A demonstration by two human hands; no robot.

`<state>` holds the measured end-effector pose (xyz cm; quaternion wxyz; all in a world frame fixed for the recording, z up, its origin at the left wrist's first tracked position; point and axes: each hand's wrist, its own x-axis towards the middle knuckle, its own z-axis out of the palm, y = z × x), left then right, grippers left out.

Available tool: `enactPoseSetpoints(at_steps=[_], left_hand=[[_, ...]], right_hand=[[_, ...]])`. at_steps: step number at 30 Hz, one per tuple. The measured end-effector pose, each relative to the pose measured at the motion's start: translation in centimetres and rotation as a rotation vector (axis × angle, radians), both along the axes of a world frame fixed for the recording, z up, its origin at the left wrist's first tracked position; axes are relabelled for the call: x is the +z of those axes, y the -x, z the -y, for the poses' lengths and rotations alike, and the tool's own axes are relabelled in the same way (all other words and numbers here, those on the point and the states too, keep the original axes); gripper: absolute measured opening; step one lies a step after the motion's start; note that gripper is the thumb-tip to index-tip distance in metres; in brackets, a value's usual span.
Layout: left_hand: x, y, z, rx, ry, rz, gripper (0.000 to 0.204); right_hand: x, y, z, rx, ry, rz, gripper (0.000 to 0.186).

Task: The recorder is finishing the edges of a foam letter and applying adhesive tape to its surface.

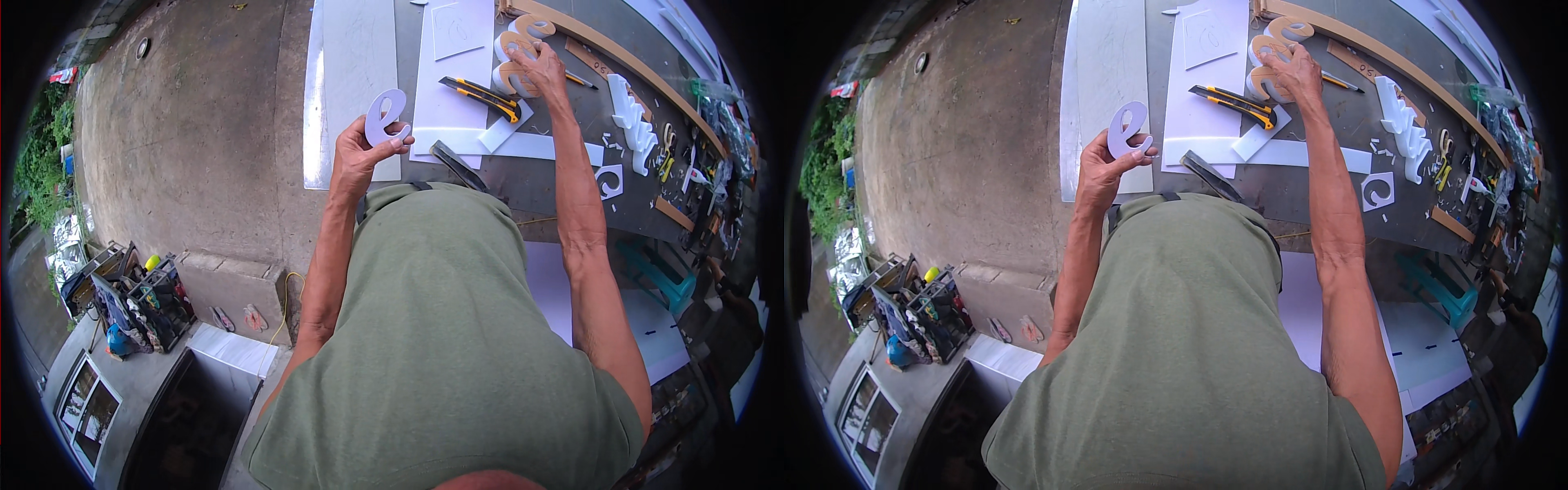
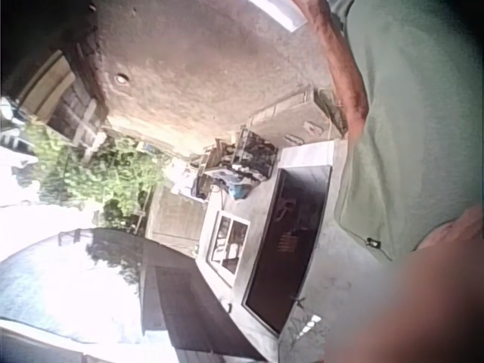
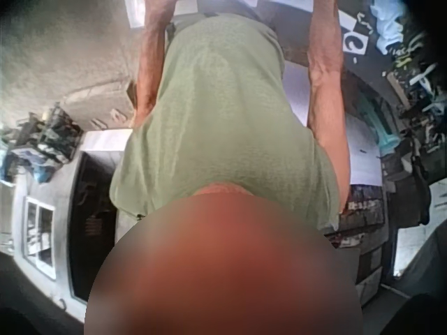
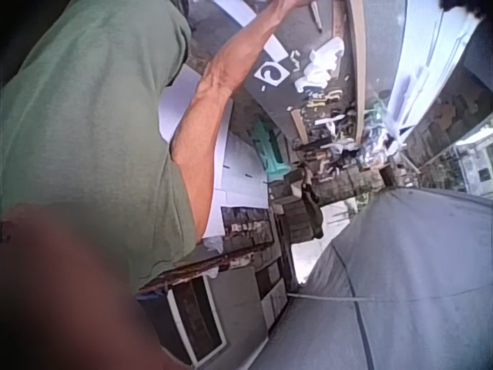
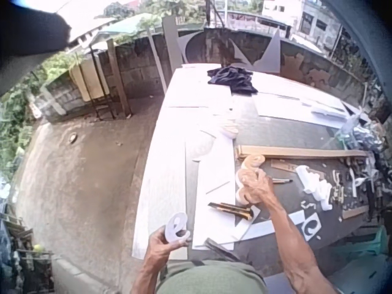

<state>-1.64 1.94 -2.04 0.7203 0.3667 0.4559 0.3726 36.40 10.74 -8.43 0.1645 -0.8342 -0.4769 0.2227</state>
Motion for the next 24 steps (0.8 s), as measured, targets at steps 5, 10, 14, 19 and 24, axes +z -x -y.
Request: enactPoseSetpoints(at_steps=[5, 10, 14, 19, 24], left_hand=[[-0.4, 0.2, 0.2, -0.005, -0.001, 0.034, 0.049], [-0.7, 0.6, 0.0, 0.005, 0.041, 0.053, 0.04], [-1.9, 1.7, 0.4, 0.058, 0.097, 0.146, 0.044], [-1.6, 1.9, 0.3, 0.06, 0.124, 0.131, 0.047], [-1.0, 1.5, 0.1, -0.013, 0.213, 0.214, 0.047]], right_hand=[[0.3, -1.0, -0.5, 0.13, 0.015, -0.007, 0.065], [-0.2, -0.7, -0.2, 0.16, -0.023, 0.06, 0.058], [2.3, 0.4, 1.1, 0.208, -0.249, 0.131, 0.047], [8.7, 6.6, 3.0, 0.576, -0.474, -0.074, 0.041], [11.2, 15.1, 5.8, 0.995, -0.349, -0.256, 0.045]])
